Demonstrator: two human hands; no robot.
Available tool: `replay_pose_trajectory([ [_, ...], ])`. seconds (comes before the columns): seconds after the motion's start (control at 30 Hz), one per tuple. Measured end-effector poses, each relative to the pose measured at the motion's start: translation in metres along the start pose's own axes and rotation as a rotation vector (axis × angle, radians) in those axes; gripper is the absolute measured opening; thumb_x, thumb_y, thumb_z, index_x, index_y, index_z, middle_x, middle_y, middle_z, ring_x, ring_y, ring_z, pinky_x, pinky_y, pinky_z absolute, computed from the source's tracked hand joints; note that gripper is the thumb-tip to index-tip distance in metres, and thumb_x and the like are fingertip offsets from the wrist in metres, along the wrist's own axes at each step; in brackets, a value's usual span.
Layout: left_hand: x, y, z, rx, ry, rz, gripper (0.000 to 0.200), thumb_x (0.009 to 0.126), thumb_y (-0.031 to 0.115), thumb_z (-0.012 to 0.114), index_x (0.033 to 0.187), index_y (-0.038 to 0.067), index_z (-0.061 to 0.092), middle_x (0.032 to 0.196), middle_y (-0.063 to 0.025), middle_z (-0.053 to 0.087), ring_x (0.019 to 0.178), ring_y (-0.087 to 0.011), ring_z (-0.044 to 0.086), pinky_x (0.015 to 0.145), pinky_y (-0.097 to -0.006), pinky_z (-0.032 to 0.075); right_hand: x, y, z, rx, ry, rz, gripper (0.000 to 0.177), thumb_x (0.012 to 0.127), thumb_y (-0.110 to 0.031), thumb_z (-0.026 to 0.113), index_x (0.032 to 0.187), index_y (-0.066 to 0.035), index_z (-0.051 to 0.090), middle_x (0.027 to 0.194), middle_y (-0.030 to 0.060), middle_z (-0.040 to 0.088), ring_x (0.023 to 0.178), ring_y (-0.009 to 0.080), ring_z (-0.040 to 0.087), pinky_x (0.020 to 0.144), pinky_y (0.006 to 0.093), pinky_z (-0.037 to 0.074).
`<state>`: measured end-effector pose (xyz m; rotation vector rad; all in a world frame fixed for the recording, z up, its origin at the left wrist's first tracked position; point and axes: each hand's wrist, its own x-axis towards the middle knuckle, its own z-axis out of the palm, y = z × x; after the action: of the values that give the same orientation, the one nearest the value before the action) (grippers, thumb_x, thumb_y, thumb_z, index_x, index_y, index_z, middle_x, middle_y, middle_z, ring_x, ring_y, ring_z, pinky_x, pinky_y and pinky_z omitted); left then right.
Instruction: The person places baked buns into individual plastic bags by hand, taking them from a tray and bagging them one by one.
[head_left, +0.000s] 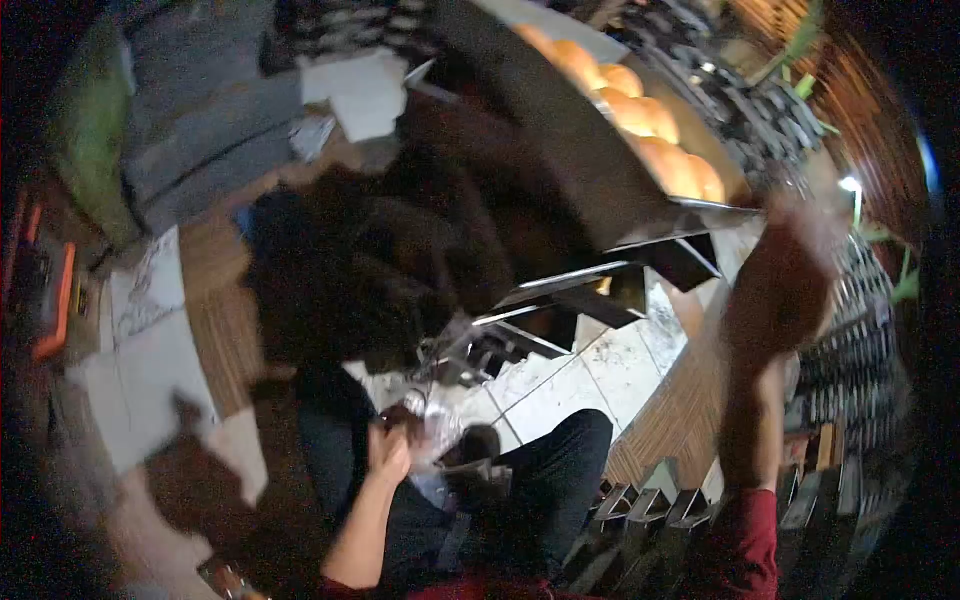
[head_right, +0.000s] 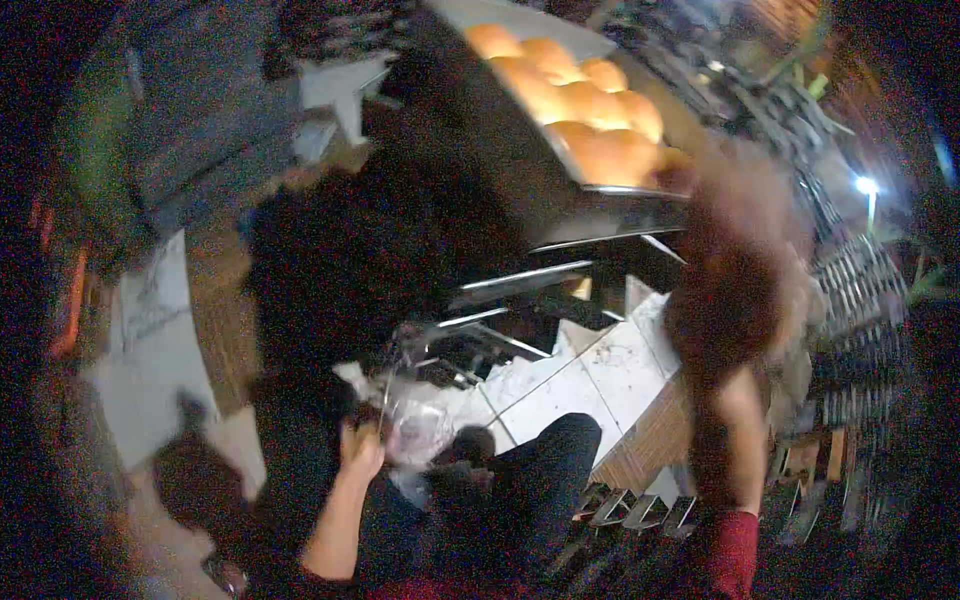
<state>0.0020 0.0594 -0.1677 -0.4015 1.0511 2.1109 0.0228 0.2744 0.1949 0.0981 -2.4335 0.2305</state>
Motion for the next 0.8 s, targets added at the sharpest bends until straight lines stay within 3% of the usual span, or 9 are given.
replay_pose_trajectory([
  [0.03,-0.006,0.012,0.011,-0.067,0.02,-0.002,0.009,0.081,0.013,0.058,0.086,0.005,0.056,0.077,-0.0058,0.058,0.067,-0.0149,0.056,0.059,-0.0259,0.048,0.033,0.025,0.002,-0.304,0.393,-0.055,0.017,0.082,-0.01,0.053,0.095,-0.002,0.058,0.091,0.0098,0.061,0.076,0.0163,0.058,0.071,0.0266,0.045],
  [0.1,0.007,0.004,0.0,-0.148,-0.114,0.055,0.011,0.081,0.011,0.058,0.088,0.004,0.057,0.08,-0.0073,0.059,0.07,-0.0154,0.058,0.06,-0.027,0.05,0.092,0.098,-0.002,-0.262,-0.221,0.045,0.036,0.087,-0.024,0.05,0.113,0.0,0.05,0.108,0.0088,0.056,0.089,0.0167,0.055,0.078,0.0299,0.044],
  [0.17,0.004,0.011,0.007,-0.331,-0.103,-0.011,0.011,0.08,0.007,0.058,0.089,0.002,0.057,0.083,-0.0086,0.06,0.072,-0.0159,0.059,0.061,-0.0279,0.051,0.1,0.126,0.008,-0.01,-0.565,0.275,0.039,0.087,-0.027,0.05,0.114,0.0,0.049,0.109,0.0091,0.055,0.091,0.0172,0.054,0.079,0.0306,0.043],
  [0.2,0.006,0.018,0.007,-0.259,-0.267,0.055,0.012,0.08,0.005,0.057,0.091,0.0,0.056,0.085,-0.0101,0.061,0.074,-0.0172,0.06,0.062,-0.0273,0.052,0.1,0.13,0.012,0.093,-0.617,0.373,0.04,0.086,-0.029,0.05,0.115,0.0,0.049,0.11,0.0093,0.054,0.092,0.0175,0.054,0.08,0.0309,0.042],
  [0.47,0.011,0.02,0.017,-0.239,-0.31,0.125,0.015,0.079,0.008,0.06,0.091,0.0,0.056,0.082,-0.0085,0.059,0.075,-0.0182,0.058,0.07,-0.0314,0.048,0.087,0.144,0.004,0.387,-0.548,0.656,0.054,0.084,-0.041,0.05,0.119,0.0,0.045,0.116,0.0104,0.051,0.101,0.0194,0.05,0.086,0.0337,0.039],
  [0.63,0.018,0.007,0.007,-0.067,-0.304,0.143,0.022,0.081,0.023,0.058,0.093,0.004,0.056,0.087,-0.0087,0.059,0.078,-0.0202,0.056,0.073,-0.0337,0.047,0.076,0.135,-0.017,0.484,-0.742,0.531,0.071,0.07,-0.035,0.064,0.125,0.002,0.039,0.124,0.0149,0.044,0.118,0.021,0.037,0.1,0.0307,0.026],
  [0.7,0.018,0.004,-0.003,-0.036,-0.398,0.076,0.024,0.083,0.023,0.056,0.096,0.003,0.053,0.093,-0.0086,0.058,0.082,-0.0208,0.056,0.075,-0.0374,0.047,0.071,0.135,-0.018,0.409,-0.675,0.532,0.082,0.066,-0.043,0.067,0.126,0.003,0.036,0.121,0.0139,0.045,0.114,0.0213,0.041,0.095,0.0328,0.031],
  [0.77,0.012,0.003,-0.001,-0.135,-0.379,0.077,0.023,0.086,0.022,0.053,0.093,0.0,0.055,0.088,-0.0097,0.059,0.081,-0.0188,0.057,0.075,-0.0327,0.046,0.058,0.157,-0.026,0.73,-0.24,0.709,0.075,0.07,-0.047,0.065,0.125,-0.003,0.038,0.118,0.0111,0.046,0.105,0.0213,0.048,0.083,0.0365,0.043],
  [0.8,0.023,-0.012,-0.014,-0.122,-0.275,0.079,0.02,0.085,0.019,0.053,0.096,0.002,0.053,0.091,-0.0098,0.059,0.083,-0.0196,0.057,0.079,-0.0334,0.047,0.055,0.139,-0.026,0.951,0.147,0.676,0.066,0.073,-0.045,0.062,0.122,-0.007,0.04,0.116,0.0117,0.047,0.102,0.024,0.049,0.084,0.0418,0.044],
])
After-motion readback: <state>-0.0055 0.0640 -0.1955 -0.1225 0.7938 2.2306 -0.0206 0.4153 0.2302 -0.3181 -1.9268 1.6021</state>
